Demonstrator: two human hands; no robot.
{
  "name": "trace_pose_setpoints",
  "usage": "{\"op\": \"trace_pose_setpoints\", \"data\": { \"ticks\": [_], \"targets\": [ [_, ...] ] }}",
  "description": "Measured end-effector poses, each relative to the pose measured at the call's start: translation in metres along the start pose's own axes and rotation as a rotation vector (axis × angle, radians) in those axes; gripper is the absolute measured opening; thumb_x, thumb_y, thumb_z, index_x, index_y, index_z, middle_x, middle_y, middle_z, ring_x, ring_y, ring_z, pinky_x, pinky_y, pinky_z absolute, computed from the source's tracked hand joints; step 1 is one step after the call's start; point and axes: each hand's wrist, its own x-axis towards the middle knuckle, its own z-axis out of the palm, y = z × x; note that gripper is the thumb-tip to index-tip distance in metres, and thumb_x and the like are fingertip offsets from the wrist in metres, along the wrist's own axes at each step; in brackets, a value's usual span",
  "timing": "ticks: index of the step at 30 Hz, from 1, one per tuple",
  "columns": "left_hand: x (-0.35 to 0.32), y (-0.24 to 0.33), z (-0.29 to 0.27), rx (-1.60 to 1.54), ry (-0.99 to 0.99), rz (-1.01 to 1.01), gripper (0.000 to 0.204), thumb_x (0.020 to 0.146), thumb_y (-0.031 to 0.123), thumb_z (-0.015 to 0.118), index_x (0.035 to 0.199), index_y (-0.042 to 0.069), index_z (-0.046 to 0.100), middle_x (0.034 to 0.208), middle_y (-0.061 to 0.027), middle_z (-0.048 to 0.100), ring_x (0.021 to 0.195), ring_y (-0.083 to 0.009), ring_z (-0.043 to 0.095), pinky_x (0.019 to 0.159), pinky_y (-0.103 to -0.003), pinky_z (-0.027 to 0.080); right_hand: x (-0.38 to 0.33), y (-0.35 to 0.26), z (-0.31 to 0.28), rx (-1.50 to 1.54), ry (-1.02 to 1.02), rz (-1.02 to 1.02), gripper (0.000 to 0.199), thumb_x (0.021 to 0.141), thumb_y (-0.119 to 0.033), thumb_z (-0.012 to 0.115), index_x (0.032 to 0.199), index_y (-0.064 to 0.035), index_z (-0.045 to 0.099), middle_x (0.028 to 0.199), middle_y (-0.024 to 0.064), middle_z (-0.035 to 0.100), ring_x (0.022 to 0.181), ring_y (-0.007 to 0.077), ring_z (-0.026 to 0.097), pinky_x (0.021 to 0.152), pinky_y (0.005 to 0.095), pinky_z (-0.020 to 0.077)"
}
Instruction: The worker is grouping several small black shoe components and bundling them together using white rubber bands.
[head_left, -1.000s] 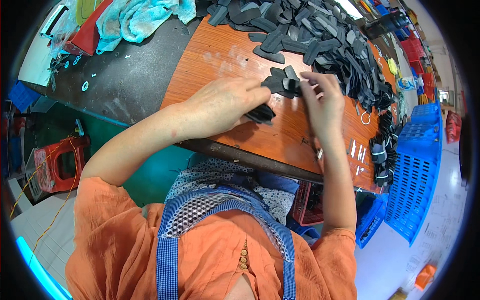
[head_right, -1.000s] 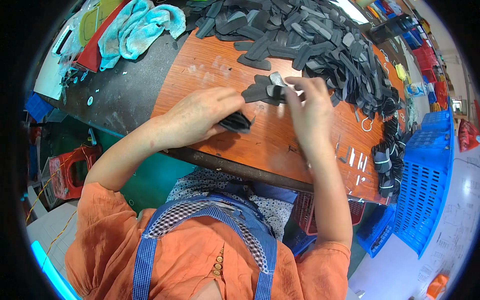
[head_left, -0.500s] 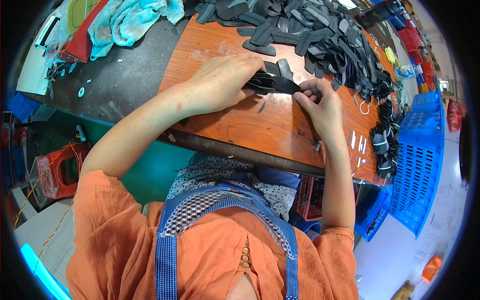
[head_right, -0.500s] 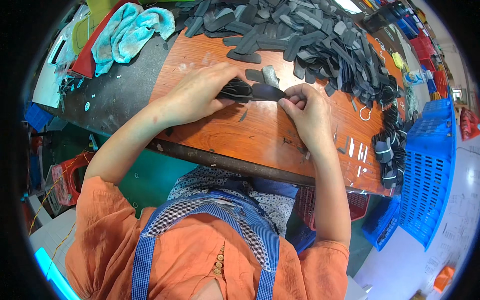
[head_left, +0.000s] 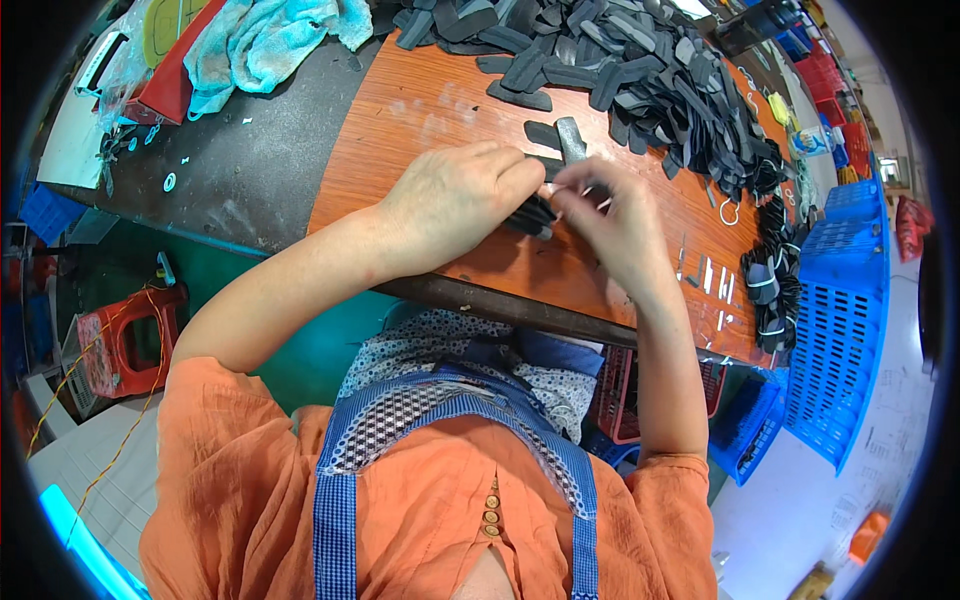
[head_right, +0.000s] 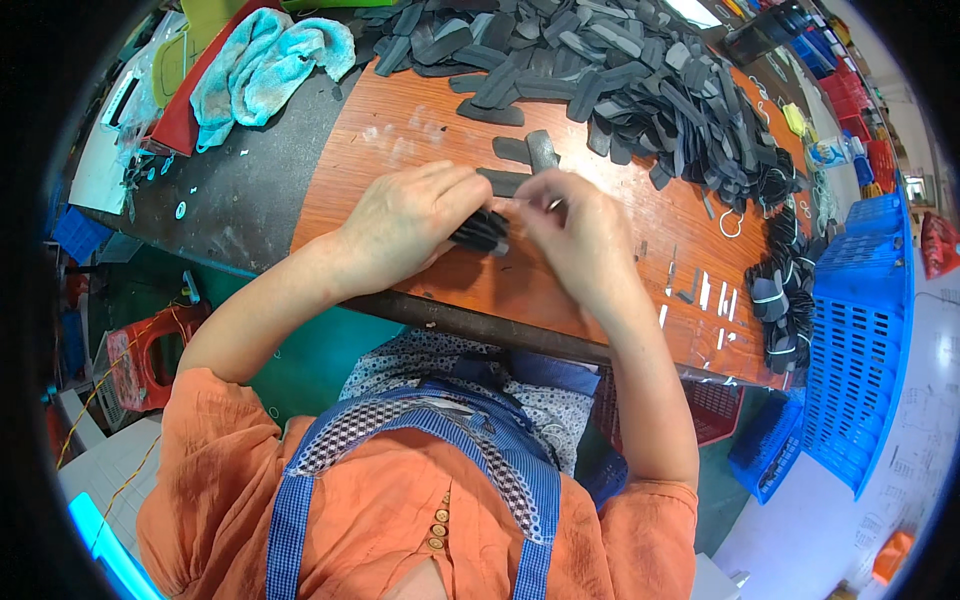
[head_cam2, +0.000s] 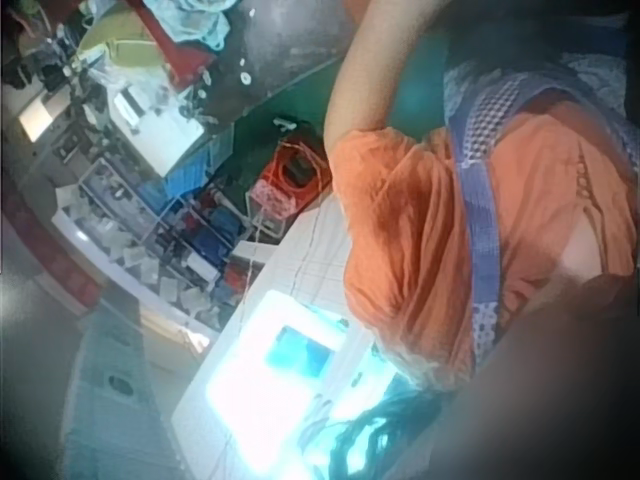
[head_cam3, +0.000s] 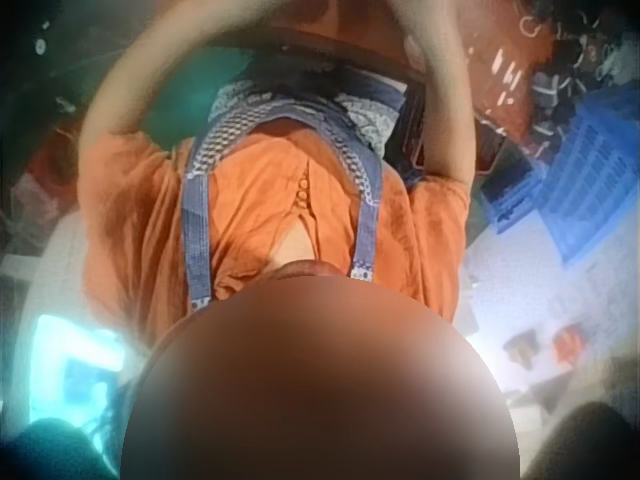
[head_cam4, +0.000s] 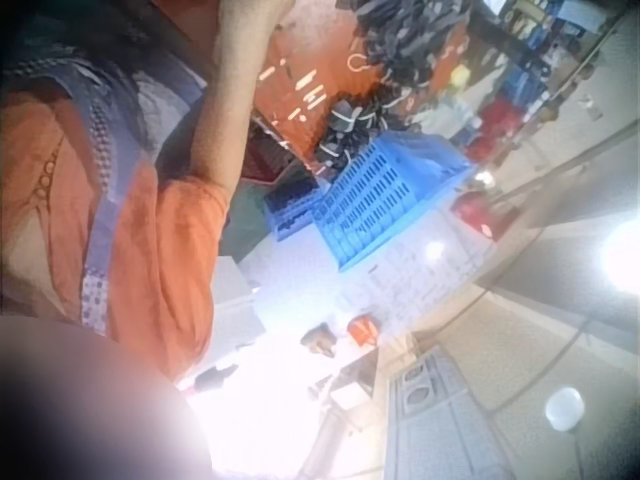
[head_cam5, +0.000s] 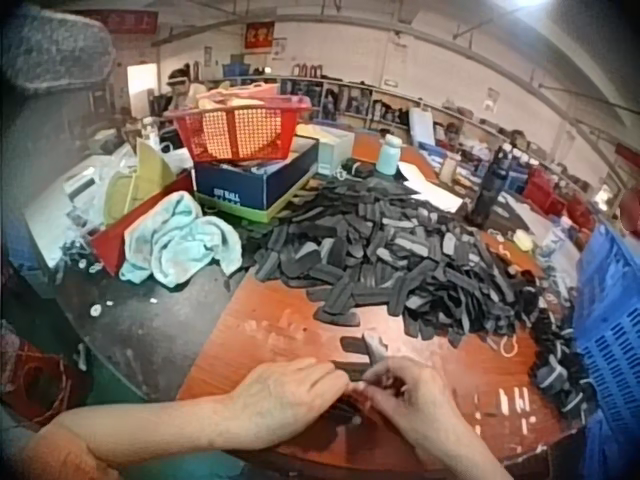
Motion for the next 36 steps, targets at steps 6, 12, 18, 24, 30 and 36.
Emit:
{"op": "trace_pose_setpoints", "data": {
  "ticks": [6, 12, 18, 24, 30, 36],
  "targets": [
    [0.031, -0.004, 0.005, -0.126, -0.150, -0.215, 0.035, 0.082, 0.006, 0.076, 0.113, 0.002, 0.059, 0.106, -0.0167, 0.068, 0.105, -0.0382, 0.065, 0.089, -0.048, 0.054, 0.036, 0.006, -0.009, -0.329, 0.205, 0.089, 0.031, 0.085, -0.020, 0.081, 0.112, -0.0056, 0.072, 0.113, 0.0123, 0.066, 0.092, 0.0225, 0.070, 0.084, 0.0372, 0.0556],
    [0.044, -0.011, -0.012, -0.081, -0.394, -0.228, 0.040, 0.080, 0.004, 0.078, 0.115, 0.000, 0.059, 0.112, -0.0190, 0.065, 0.109, -0.0413, 0.063, 0.091, -0.050, 0.053, 0.042, 0.009, -0.009, -0.306, 0.121, 0.066, 0.033, 0.083, -0.018, 0.083, 0.111, -0.0062, 0.070, 0.108, 0.0114, 0.066, 0.088, 0.0212, 0.069, 0.079, 0.0380, 0.0544],
    [0.022, -0.010, 0.000, -0.139, -0.241, -0.120, 0.036, 0.077, 0.002, 0.077, 0.109, 0.001, 0.060, 0.111, -0.0160, 0.061, 0.108, -0.0386, 0.062, 0.089, -0.046, 0.053, 0.036, 0.011, 0.001, -0.218, 0.210, 0.107, 0.031, 0.082, -0.015, 0.083, 0.103, -0.0068, 0.062, 0.083, 0.0080, 0.069, 0.064, 0.0205, 0.066, 0.065, 0.0367, 0.0539],
    [0.017, -0.004, 0.002, 0.159, 0.289, 0.129, 0.014, 0.082, 0.011, 0.064, 0.094, 0.003, 0.059, 0.105, -0.0105, 0.060, 0.103, -0.0253, 0.063, 0.084, -0.039, 0.054, 0.027, 0.003, 0.019, -0.334, 0.282, -0.315, 0.032, 0.078, -0.011, 0.084, 0.101, -0.0077, 0.061, 0.089, 0.0113, 0.072, 0.072, 0.0271, 0.070, 0.065, 0.0384, 0.0560],
    [0.006, -0.021, 0.001, 0.228, 0.053, 0.022, 0.017, 0.084, 0.011, 0.064, 0.099, 0.005, 0.059, 0.096, -0.0085, 0.065, 0.093, -0.0259, 0.067, 0.087, -0.039, 0.054, 0.048, -0.004, 0.005, -0.079, 0.105, -0.332, 0.022, 0.081, 0.000, 0.077, 0.101, -0.0055, 0.070, 0.092, 0.0113, 0.070, 0.077, 0.0251, 0.070, 0.067, 0.0330, 0.0563],
    [0.011, -0.023, 0.009, -0.134, 0.299, -0.014, 0.027, 0.079, 0.006, 0.074, 0.102, 0.004, 0.059, 0.094, -0.0112, 0.064, 0.094, -0.0329, 0.066, 0.085, -0.043, 0.053, 0.108, 0.027, -0.026, -0.405, 0.373, -0.243, 0.027, 0.089, -0.009, 0.071, 0.116, -0.0129, 0.072, 0.105, 0.0081, 0.065, 0.085, 0.0258, 0.068, 0.079, 0.0372, 0.0538]
  ]
}}
